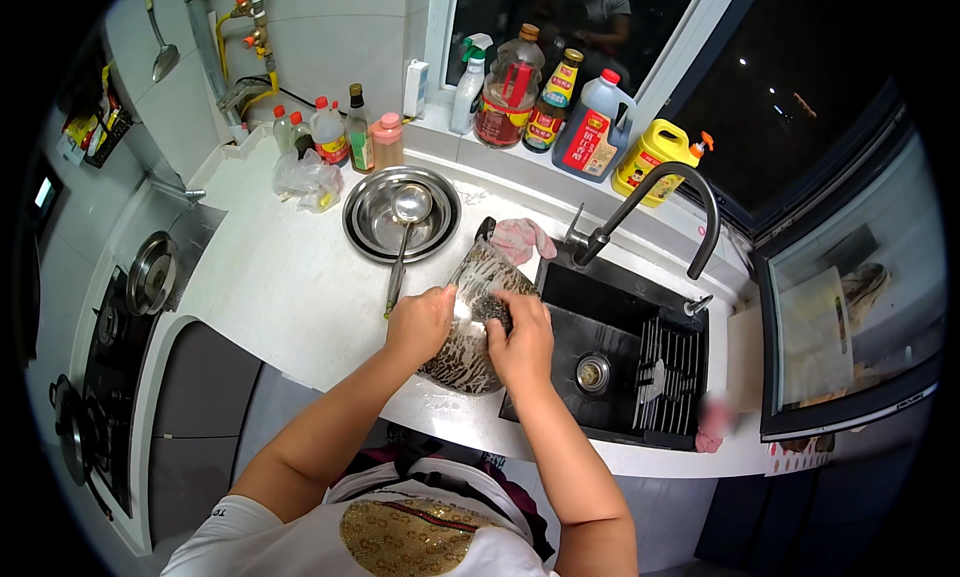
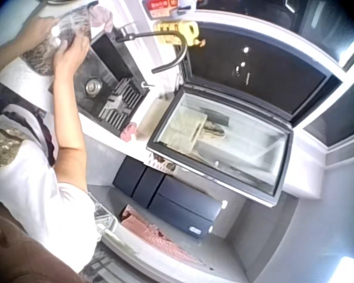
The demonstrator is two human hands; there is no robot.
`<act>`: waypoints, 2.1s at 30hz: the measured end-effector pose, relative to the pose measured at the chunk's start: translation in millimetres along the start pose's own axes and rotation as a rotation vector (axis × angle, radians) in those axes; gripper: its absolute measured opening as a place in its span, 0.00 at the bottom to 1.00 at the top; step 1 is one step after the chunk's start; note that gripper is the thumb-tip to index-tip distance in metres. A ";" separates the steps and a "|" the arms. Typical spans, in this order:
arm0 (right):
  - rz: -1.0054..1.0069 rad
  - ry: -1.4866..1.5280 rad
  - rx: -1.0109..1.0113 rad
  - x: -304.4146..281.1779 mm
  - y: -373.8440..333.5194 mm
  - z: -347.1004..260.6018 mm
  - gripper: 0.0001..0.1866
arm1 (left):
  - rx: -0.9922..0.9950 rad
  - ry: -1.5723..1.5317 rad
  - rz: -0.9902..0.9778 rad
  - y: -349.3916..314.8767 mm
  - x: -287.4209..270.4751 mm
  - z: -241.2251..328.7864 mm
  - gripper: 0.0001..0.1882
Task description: The person scrubs the exterior and interior surfaces of a metal pot using a scouring pad over a sink, turning the pot over to reach different areas.
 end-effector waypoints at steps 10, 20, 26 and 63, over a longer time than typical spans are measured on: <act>-0.130 -0.170 -0.270 3.1 -17.0 -24.7 0.17 | -0.009 -0.015 0.001 -0.5 -1.1 0.2 0.23; -0.022 -0.204 -0.288 10.4 -1.1 -22.3 0.13 | 0.022 -0.017 0.029 -4.5 -2.8 2.3 0.23; 0.046 -0.233 -0.169 7.5 17.9 -10.1 0.10 | 0.047 -0.027 0.016 -4.0 -2.5 0.6 0.24; 0.031 -0.067 -0.104 17.5 -12.8 -16.8 0.12 | 0.110 0.032 -0.005 -7.0 -3.6 -10.1 0.23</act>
Point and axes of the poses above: each hand's wrist, its own y-axis towards the middle knuckle, its own x-axis out of the palm, z = x × y, the point moved 5 cm from there along y, towards the middle knuckle, and after that the axes turned 8 degrees about -x, right-handed, at the moved point
